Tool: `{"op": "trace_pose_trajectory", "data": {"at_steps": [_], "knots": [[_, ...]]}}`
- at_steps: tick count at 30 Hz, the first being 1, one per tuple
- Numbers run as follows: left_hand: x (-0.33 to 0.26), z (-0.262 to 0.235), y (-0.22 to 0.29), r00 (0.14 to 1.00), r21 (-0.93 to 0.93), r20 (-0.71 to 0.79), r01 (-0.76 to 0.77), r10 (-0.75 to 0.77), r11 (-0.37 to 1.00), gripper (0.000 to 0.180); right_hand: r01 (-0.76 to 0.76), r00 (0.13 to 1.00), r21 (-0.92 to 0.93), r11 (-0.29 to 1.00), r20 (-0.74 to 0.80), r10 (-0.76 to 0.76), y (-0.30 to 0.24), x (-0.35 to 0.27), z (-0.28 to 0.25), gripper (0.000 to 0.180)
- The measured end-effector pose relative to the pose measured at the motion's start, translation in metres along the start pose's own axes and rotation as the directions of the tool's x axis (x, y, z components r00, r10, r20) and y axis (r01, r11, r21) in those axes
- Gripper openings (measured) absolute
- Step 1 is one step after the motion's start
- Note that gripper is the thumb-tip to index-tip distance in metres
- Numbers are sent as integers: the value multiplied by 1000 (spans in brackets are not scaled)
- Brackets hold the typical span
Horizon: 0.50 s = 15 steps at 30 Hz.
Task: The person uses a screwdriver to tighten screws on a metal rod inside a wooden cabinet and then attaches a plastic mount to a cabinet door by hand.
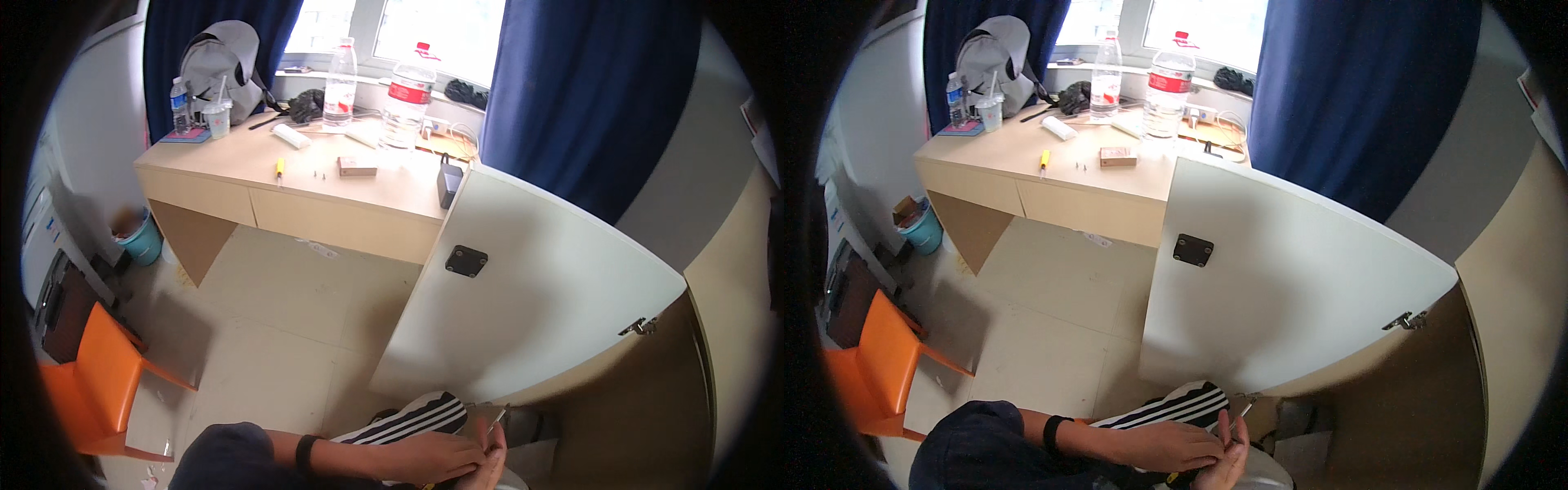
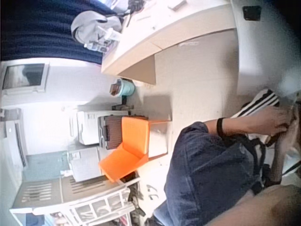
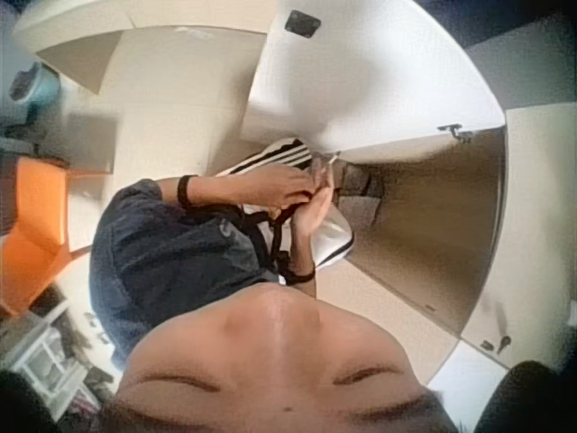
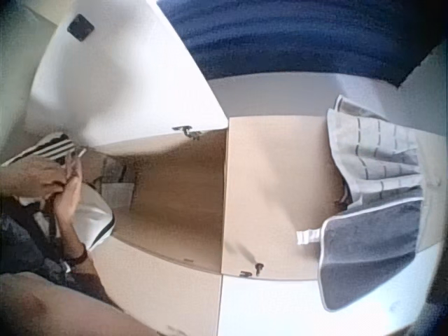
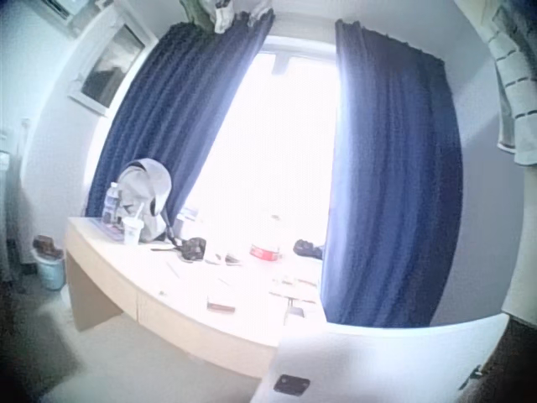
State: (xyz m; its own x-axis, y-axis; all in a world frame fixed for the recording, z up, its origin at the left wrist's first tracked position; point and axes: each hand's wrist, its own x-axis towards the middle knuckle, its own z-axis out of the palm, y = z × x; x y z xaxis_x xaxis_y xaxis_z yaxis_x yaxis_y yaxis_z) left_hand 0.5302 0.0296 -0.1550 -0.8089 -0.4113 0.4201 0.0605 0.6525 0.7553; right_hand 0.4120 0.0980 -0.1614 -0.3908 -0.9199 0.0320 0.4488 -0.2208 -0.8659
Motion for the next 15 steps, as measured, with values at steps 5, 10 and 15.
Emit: {"op": "trace_pose_trajectory", "data": {"at_steps": [5,10,15], "knots": [[1,8,-17,992,7,-49,-113,113,994,24,70,996,-307,949,69,-51,12,-2,-3,55],[-7,1,-18,997,-15,-70,-37,35,999,11,78,992,-325,943,118,-42,26,0,0,53],[-13,-33,-11,974,-140,94,217,-205,966,14,-18,1000,-400,916,0,19,45,-1,15,59]]}}
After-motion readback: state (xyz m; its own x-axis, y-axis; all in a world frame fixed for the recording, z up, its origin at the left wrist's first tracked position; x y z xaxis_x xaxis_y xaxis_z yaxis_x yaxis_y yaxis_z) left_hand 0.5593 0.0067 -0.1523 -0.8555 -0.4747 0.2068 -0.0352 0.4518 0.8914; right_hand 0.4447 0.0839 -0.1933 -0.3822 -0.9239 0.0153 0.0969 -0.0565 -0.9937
